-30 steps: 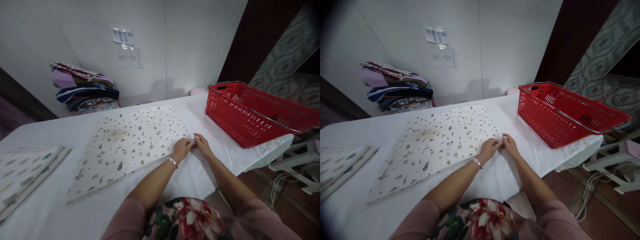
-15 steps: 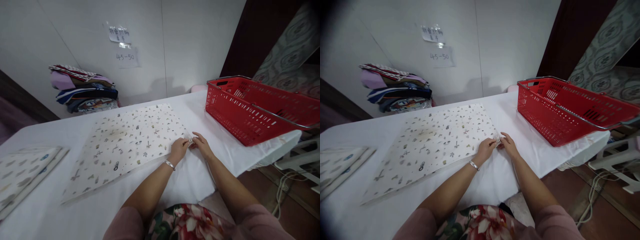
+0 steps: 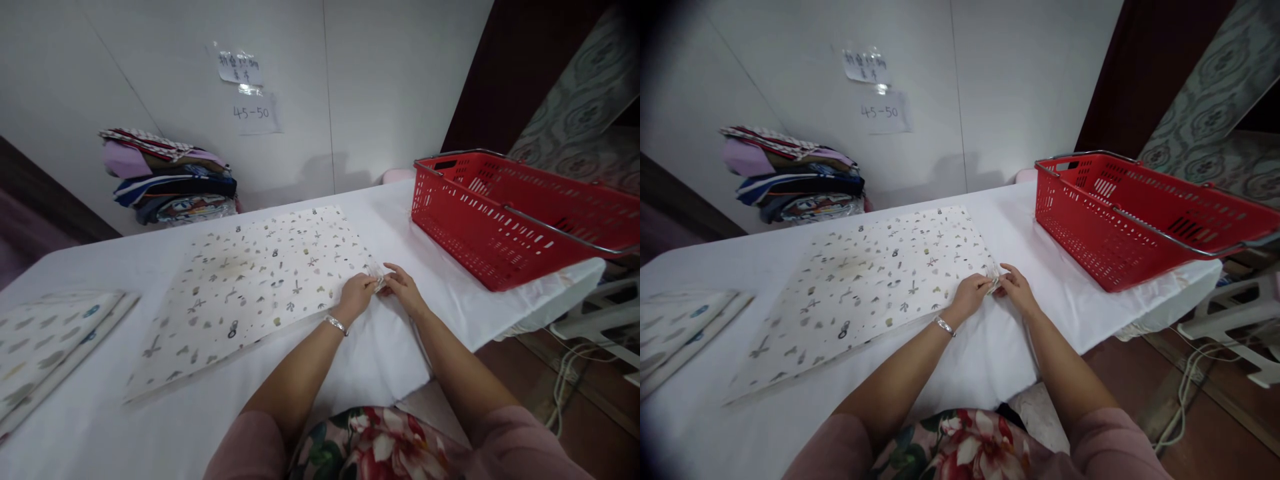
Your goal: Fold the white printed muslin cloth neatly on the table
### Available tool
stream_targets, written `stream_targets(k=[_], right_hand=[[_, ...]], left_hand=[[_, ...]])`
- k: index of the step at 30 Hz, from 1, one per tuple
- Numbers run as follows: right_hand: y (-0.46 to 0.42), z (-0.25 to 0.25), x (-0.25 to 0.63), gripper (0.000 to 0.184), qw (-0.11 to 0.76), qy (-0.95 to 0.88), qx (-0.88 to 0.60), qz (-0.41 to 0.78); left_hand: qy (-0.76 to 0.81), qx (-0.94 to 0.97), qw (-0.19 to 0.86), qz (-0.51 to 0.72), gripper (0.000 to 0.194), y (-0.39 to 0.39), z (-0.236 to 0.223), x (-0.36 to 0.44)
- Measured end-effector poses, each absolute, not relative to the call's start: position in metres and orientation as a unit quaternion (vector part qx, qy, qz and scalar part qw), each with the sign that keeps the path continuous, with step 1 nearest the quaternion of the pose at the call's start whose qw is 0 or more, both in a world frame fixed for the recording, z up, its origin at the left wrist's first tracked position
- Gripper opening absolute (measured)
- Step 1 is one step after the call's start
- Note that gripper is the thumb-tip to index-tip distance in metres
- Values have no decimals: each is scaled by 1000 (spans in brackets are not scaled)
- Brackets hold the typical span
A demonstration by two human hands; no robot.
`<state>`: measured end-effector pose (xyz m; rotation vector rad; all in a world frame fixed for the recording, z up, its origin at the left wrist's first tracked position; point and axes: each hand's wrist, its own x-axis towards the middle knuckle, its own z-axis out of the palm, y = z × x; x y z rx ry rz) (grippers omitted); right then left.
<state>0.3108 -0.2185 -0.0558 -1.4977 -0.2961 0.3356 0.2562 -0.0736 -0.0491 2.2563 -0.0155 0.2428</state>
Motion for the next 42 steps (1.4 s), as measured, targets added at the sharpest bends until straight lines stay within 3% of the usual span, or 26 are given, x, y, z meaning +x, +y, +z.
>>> stream_targets(k=[12, 21, 27, 32, 42], right_hand=[[-217, -54, 308, 54, 702, -148, -684, 132], [-218, -54, 310, 60, 724, -149, -653, 165], [-219, -58, 313, 56, 740, -105, -643, 168], [-218, -57, 311, 54, 764, -104, -613, 171], [-220, -51, 309, 46, 764, -81, -619, 161]], left_hand=[[29, 931, 341, 125, 22, -88, -39, 252], [67, 919, 376, 98, 18, -79, -31, 259], [36, 962, 231, 143, 16, -79, -17, 256], [-50, 988, 101, 106, 18, -89, -16, 254], [-41, 988, 103, 105, 17, -95, -28, 256]])
